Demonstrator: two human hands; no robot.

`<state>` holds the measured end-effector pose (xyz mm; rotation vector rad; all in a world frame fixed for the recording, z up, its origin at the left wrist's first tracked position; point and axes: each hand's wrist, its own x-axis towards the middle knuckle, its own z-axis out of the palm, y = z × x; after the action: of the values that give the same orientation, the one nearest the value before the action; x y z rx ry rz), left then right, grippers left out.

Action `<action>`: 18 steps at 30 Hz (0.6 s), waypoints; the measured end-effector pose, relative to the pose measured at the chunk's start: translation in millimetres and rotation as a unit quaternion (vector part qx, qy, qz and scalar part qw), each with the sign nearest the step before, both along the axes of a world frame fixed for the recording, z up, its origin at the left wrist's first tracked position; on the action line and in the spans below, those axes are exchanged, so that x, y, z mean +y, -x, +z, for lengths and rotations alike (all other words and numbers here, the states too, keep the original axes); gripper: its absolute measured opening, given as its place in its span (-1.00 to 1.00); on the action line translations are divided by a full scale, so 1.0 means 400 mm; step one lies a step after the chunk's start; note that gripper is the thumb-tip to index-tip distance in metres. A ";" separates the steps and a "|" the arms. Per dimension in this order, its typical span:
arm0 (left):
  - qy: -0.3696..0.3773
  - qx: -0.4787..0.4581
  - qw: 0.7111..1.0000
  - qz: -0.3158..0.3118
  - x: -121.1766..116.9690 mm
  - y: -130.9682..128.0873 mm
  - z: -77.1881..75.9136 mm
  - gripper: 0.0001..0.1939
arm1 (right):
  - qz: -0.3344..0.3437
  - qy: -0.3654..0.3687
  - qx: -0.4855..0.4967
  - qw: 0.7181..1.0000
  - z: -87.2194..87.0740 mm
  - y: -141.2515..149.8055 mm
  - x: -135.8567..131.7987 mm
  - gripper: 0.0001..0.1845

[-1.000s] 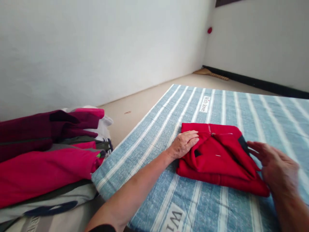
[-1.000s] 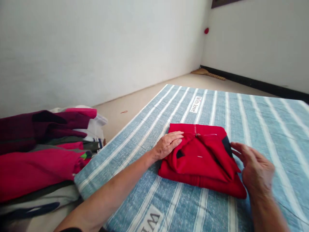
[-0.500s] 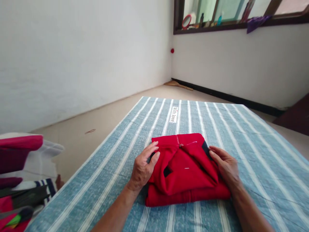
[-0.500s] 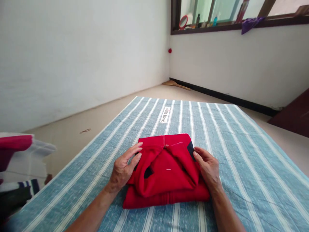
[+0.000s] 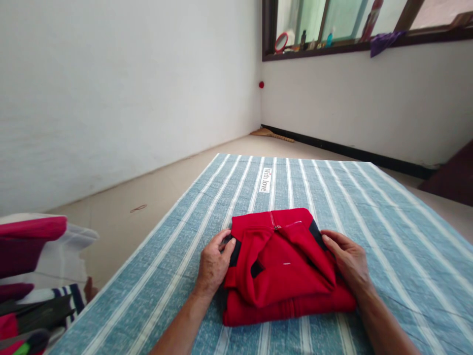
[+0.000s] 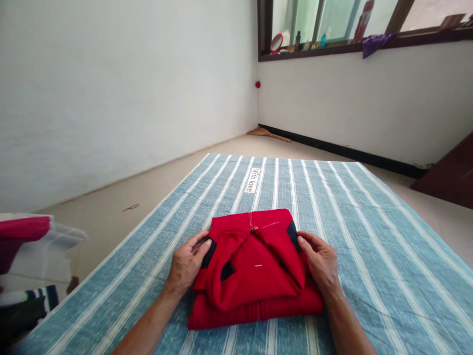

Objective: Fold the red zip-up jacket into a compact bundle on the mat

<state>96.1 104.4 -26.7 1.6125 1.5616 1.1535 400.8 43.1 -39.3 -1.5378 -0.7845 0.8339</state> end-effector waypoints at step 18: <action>0.063 -0.035 0.997 0.013 0.001 -0.003 -0.003 -0.50 | -0.003 0.040 -0.056 0.998 -0.005 -0.004 0.001 -0.51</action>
<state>97.5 104.8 -27.8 1.4587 1.5808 1.0912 402.2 43.6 -41.4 -1.6684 -0.8363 0.7885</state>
